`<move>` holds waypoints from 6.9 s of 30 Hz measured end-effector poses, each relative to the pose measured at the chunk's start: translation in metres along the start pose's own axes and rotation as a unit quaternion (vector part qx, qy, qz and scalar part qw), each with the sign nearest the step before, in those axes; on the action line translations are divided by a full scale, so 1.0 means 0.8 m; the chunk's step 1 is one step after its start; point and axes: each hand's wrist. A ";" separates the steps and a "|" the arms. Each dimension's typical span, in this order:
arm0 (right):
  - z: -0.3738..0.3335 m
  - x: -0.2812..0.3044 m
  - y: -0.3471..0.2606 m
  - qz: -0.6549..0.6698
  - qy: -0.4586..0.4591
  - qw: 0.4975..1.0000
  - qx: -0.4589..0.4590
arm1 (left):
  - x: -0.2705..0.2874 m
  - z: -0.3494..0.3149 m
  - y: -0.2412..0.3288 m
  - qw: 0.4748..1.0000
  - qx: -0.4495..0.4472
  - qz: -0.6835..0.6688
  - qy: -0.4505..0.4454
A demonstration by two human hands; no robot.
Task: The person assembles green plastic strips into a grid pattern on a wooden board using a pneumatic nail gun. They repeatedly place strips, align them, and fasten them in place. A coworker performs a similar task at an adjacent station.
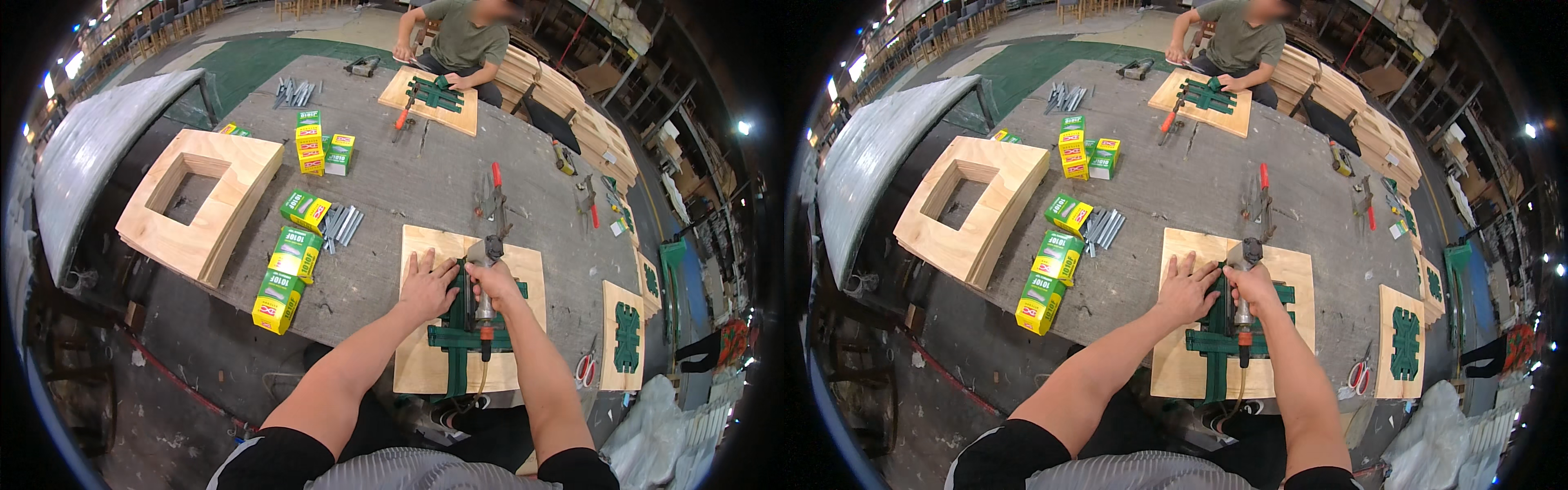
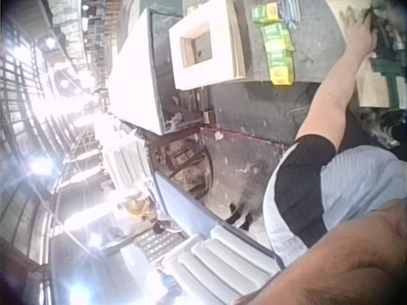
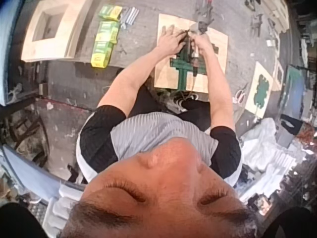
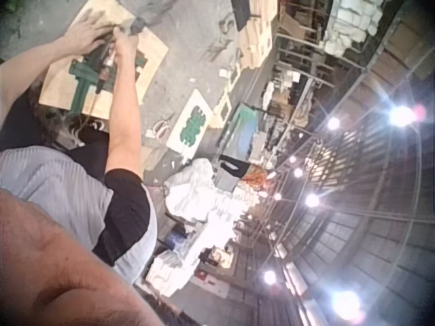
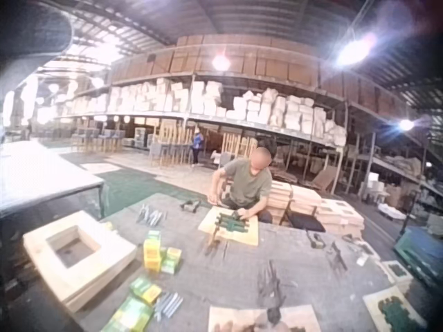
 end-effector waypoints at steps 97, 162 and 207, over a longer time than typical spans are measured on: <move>-0.260 0.163 0.241 0.158 0.018 0.982 0.101 | -0.056 -0.289 0.177 0.743 0.302 -0.594 -0.059; -0.318 -0.040 0.292 0.224 -0.022 0.974 -0.007 | 0.005 -0.214 0.122 0.935 -0.338 0.107 -0.024; -0.252 -0.055 0.370 0.066 -0.006 0.996 0.060 | 0.030 -0.255 0.142 0.940 -0.316 -0.086 -0.096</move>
Point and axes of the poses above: each hand's wrist, its own z-axis towards the middle knuckle, its own x-axis out of the back of the hand, y = z × x, and after that the axes turned 2 degrees about z, right-handed
